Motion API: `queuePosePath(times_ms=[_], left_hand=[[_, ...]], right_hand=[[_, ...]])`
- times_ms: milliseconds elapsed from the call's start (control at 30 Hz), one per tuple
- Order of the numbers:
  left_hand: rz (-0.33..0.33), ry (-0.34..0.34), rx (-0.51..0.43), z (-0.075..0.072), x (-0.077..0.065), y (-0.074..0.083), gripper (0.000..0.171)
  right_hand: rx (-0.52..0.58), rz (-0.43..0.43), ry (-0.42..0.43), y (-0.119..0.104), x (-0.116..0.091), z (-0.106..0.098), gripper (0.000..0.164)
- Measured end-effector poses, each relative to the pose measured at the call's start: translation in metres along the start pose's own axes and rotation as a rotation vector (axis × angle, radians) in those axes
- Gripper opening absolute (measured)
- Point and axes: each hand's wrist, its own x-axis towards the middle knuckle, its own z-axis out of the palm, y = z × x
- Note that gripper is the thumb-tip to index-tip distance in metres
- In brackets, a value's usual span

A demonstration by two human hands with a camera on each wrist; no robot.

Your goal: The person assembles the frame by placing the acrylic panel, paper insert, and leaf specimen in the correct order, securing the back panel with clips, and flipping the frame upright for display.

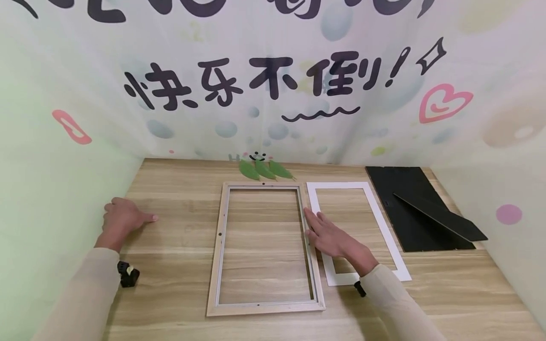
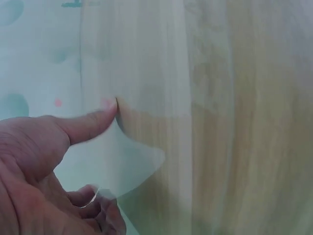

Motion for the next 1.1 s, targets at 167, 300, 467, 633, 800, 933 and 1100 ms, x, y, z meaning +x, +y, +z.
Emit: queuePosePath(times_ms=[167,300,467,633,800,933,1100], left_hand=[[-0.07,-0.007,-0.036,-0.003,-0.001,0.002,0.091],[-0.076,0.001,-0.061,-0.003,0.0,0.001,0.086],[-0.078,0.018,-0.092,-0.001,0.001,-0.003,0.089],[-0.068,0.04,-0.134,0.002,0.002,-0.007,0.087],[-0.076,0.031,-0.248,0.004,0.0,-0.008,0.082],[-0.09,0.028,-0.317,0.004,-0.003,-0.01,0.077],[-0.096,0.028,-0.343,0.0,-0.007,-0.009,0.071]], right_hand=[[0.009,0.004,-0.009,-0.001,0.002,-0.001,0.061],[0.002,0.017,-0.022,-0.003,0.002,-0.003,0.06],[0.005,0.043,-0.036,-0.005,0.004,-0.005,0.059],[0.032,0.051,-0.043,-0.004,0.003,-0.005,0.059],[0.027,0.048,-0.036,-0.003,0.0,-0.004,0.058],[0.032,0.048,-0.022,-0.003,0.0,-0.003,0.058],[0.035,0.041,-0.011,-0.003,-0.001,-0.002,0.059]])
